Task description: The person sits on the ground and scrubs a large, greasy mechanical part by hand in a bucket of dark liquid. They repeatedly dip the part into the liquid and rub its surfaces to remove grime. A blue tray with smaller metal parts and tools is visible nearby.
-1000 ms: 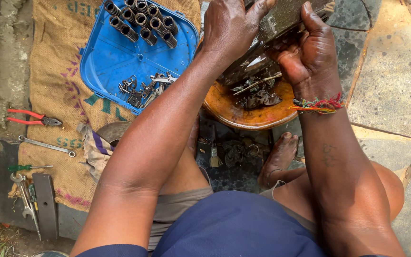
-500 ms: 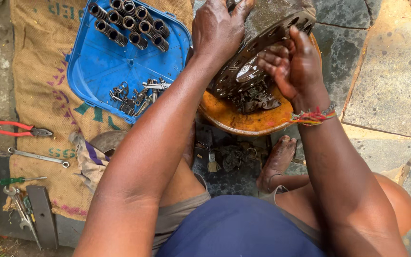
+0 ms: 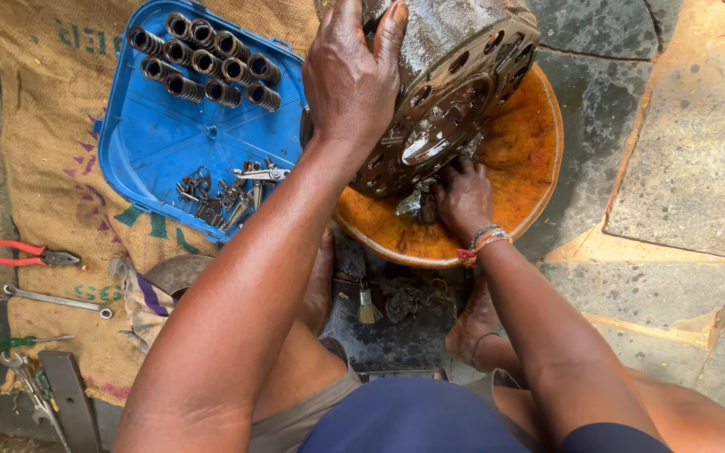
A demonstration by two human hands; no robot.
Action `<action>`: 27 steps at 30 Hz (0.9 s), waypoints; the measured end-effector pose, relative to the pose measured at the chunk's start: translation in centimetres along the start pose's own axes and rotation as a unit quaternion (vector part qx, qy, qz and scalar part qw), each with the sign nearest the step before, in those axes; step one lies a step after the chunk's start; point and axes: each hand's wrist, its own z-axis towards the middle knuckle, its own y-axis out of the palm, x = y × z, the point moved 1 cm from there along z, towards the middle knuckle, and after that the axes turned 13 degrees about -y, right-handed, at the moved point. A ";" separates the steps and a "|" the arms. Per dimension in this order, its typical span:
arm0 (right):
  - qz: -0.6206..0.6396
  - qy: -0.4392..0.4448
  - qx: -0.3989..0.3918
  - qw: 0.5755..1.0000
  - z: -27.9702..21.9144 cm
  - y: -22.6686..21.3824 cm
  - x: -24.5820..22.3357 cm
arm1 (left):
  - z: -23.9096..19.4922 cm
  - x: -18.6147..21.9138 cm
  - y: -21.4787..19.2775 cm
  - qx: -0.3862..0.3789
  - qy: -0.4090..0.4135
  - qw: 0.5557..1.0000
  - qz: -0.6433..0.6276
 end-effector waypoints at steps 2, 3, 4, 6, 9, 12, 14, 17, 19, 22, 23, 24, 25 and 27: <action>0.045 0.017 -0.075 0.996 -0.1 0.1 -0.1 | -0.3 0.3 -0.2 -0.005 0.006 1.000 0.003; 0.060 0.008 -0.115 0.992 -0.1 0.5 0.2 | -0.4 0.3 -0.2 -0.008 0.010 1.000 -0.005; 0.074 -0.002 -0.152 0.986 0.0 0.9 1.1 | -0.3 0.5 -0.2 -0.009 0.016 1.000 -0.013; 0.058 0.002 -0.158 0.986 0.1 1.1 4.0 | 0.0 0.3 -0.2 -0.010 0.019 1.000 0.000; 0.087 0.039 -0.039 0.995 -0.7 1.4 7.0 | -0.3 0.0 -0.1 -0.014 0.014 1.000 -0.003; 0.170 0.079 0.071 0.980 -0.6 1.4 8.6 | 0.0 -0.5 0.3 -0.003 0.018 1.000 -0.008; 0.221 0.111 0.097 0.964 -1.0 1.3 9.0 | 0.0 -0.9 0.7 0.004 0.019 1.000 -0.008; 0.371 0.188 0.126 0.901 -1.0 0.7 8.7 | -0.2 -1.1 1.4 0.013 0.018 1.000 -0.008; 0.576 0.253 0.163 0.760 -1.5 -0.1 7.7 | -0.3 -1.0 1.8 0.016 0.016 1.000 -0.011; 0.665 0.315 0.152 0.660 -2.3 -1.2 6.9 | -0.7 -0.5 2.1 -0.001 -0.013 1.000 0.001; 0.635 0.306 0.139 0.695 -2.1 -1.1 7.0 | -1.0 -0.1 2.1 0.009 -0.004 1.000 -0.004; 0.605 0.297 0.128 0.728 -1.9 -0.7 7.1 | -1.4 0.3 1.9 0.019 0.005 1.000 -0.008; 0.573 0.287 0.116 0.759 -1.7 -0.1 7.1 | -1.7 0.7 1.5 0.028 0.015 0.999 -0.012; 0.366 0.252 0.107 0.889 -1.7 0.5 7.0 | -2.2 1.5 0.9 0.026 0.024 0.999 -0.025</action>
